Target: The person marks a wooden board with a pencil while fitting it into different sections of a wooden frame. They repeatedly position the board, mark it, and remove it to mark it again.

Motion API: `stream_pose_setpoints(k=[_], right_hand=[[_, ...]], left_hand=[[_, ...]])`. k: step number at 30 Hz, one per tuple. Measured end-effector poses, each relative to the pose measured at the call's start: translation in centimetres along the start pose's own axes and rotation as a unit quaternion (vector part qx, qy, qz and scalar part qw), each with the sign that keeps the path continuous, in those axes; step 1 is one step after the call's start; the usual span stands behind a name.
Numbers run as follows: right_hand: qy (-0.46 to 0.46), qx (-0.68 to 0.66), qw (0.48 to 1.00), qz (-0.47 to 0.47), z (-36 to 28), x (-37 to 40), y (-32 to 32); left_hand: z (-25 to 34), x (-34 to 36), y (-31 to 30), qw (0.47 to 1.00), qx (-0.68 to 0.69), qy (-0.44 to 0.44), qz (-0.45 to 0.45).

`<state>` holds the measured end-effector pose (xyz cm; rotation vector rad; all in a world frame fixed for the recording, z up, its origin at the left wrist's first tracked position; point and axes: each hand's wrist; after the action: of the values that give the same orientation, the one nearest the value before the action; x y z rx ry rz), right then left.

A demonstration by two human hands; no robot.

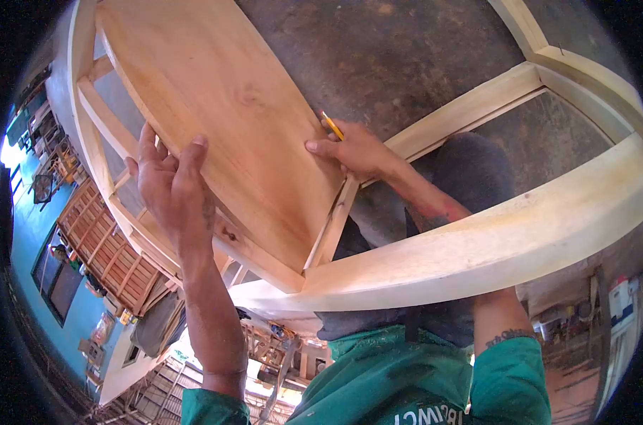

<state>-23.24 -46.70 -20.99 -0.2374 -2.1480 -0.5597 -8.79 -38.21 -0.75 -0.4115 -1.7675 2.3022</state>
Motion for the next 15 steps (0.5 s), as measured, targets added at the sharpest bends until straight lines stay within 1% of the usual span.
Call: stream_pose_setpoints(k=[2, 4, 6, 8, 9, 11, 15], right_hand=[[0.0, -0.012, 1.0, -0.003, 0.4, 0.0, 0.4], [0.006, -0.002, 1.0, 0.027, 0.3, -0.5, 0.4], [0.0, 0.009, 0.999, 0.033, 0.2, -0.6, 0.5], [-0.004, 0.024, 0.999, 0.041, 0.2, -0.7, 0.5], [-0.019, 0.016, 0.999, 0.036, 0.4, -0.9, 0.4], [-0.032, 0.008, 0.999, 0.03, 0.7, -0.9, 0.4], [-0.039, 0.01, 0.998, 0.037, 0.5, -1.0, 0.5]], left_hand=[[0.8, 0.0, -0.2, 0.998, 0.005, -0.062, -0.019], [1.2, -0.1, 0.1, 0.998, -0.008, -0.06, -0.008], [0.7, -0.2, 0.3, 0.998, -0.023, -0.062, 0.002], [-0.7, -0.3, 0.7, 0.996, 0.068, -0.059, 0.008], [-0.8, -0.2, 0.8, 0.996, 0.068, -0.06, 0.006], [-0.6, -0.2, 0.7, 0.999, -0.006, -0.028, 0.024], [1.1, -0.4, 0.4, 0.998, -0.053, -0.032, 0.007]])
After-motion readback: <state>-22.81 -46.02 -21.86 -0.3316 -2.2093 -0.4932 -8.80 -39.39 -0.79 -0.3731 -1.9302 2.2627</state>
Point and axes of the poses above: each hand's wrist, its own x-axis away from the middle knuckle, its own y-axis out of the palm, z = x × y, and after that the axes turned 14 degrees about z, right-handed
